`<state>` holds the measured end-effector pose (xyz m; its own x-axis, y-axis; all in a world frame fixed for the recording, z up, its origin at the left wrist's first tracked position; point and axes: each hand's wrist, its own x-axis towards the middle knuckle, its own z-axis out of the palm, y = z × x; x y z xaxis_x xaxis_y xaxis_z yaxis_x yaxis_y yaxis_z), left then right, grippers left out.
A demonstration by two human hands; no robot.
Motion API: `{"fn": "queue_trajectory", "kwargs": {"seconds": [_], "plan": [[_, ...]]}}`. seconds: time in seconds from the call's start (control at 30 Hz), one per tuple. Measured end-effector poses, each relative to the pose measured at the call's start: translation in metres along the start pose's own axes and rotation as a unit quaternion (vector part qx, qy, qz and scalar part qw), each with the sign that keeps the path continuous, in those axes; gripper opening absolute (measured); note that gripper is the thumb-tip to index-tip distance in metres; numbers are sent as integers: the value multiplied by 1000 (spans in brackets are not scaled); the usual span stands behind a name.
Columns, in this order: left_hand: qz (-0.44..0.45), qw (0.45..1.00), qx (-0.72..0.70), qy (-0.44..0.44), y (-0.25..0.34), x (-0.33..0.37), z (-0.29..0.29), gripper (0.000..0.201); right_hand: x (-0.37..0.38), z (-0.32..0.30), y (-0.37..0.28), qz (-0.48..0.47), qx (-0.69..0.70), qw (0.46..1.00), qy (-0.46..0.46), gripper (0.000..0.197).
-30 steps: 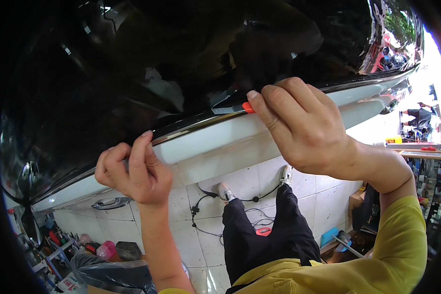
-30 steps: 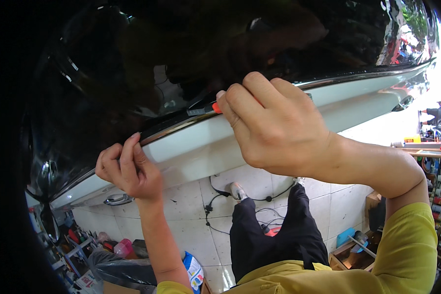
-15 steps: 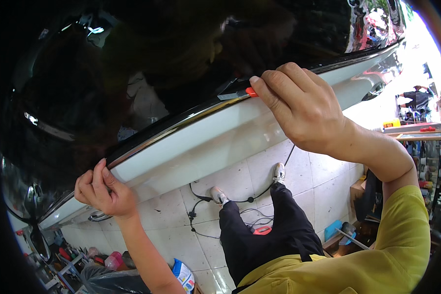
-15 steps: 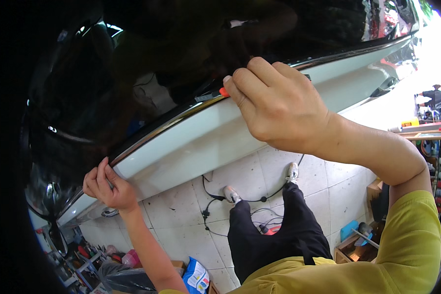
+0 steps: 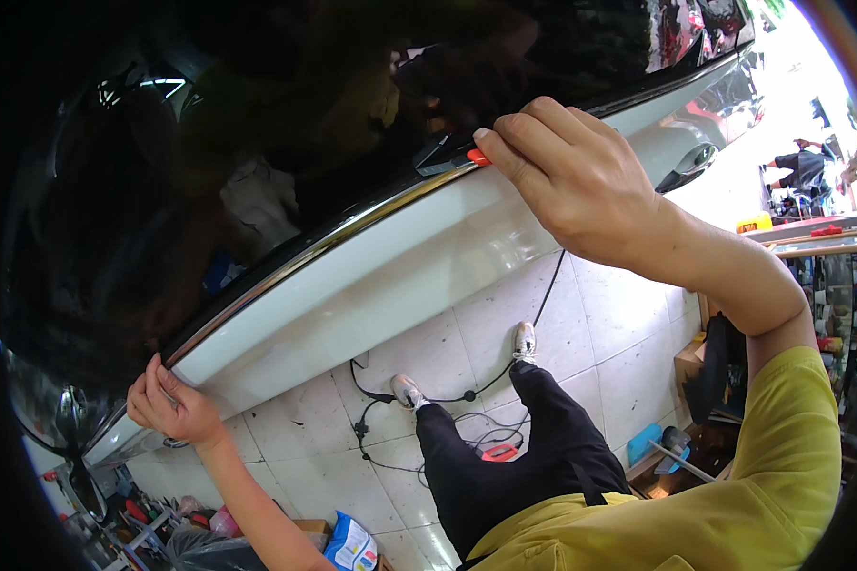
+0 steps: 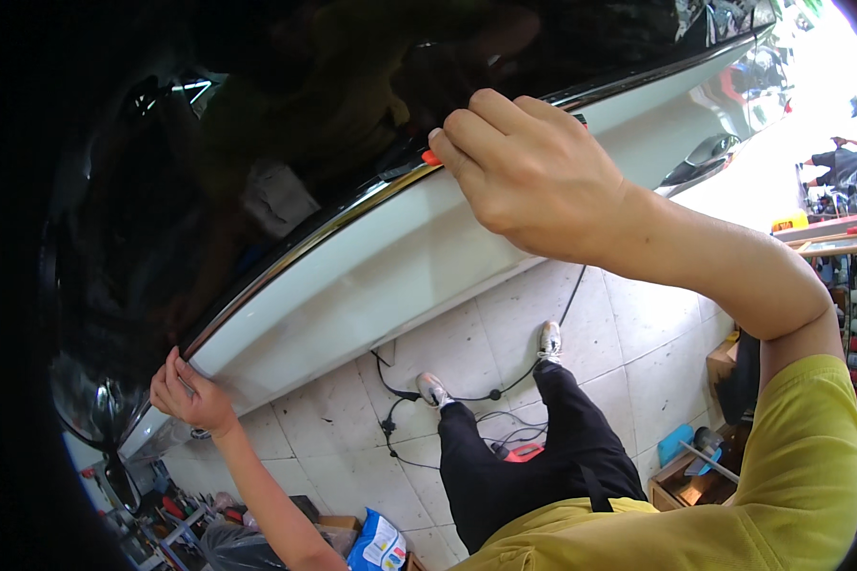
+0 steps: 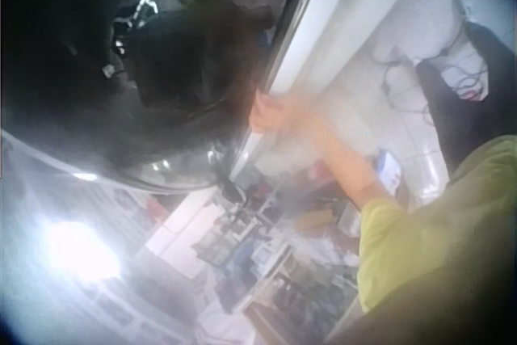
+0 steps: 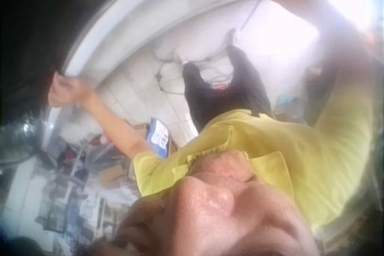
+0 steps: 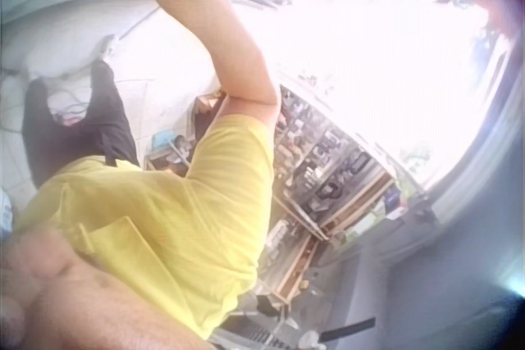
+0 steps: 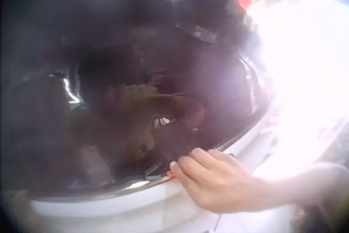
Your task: The person applies a dark tint film to the rear window of a white car. They smooth the film with a squeegee, trim the edges with a utility knife, and use a spray bottle to wet the surface. The person works along the window perimeter and corners, removing excess film.
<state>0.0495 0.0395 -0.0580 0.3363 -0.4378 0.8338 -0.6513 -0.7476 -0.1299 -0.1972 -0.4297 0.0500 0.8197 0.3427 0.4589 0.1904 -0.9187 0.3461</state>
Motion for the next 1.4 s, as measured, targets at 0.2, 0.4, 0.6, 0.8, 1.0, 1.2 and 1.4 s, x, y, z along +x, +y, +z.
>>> {"fn": "queue_trajectory", "kwargs": {"seconds": [0.2,0.4,0.6,0.8,1.0,1.2,1.4], "plan": [[-22,999,13,-30,12,3,-9,16,-25,-6,28,9,10,1000,-20,54],[-144,986,-47,-70,22,2,-14,20,-45,-13,51,19,14,999,-40,53],[-459,855,-236,-47,31,14,-25,31,-61,-20,70,44,18,998,-47,49],[-625,728,-281,-30,40,42,-33,43,-65,-26,77,70,74,995,-21,43],[-656,670,-344,-59,35,57,-46,19,-66,-39,8,159,233,958,44,35],[-621,663,-385,-163,23,64,-51,20,-69,-52,-87,306,353,884,8,34],[-542,717,-395,-192,1,47,-43,20,-39,-60,-176,342,396,852,10,27]]}}
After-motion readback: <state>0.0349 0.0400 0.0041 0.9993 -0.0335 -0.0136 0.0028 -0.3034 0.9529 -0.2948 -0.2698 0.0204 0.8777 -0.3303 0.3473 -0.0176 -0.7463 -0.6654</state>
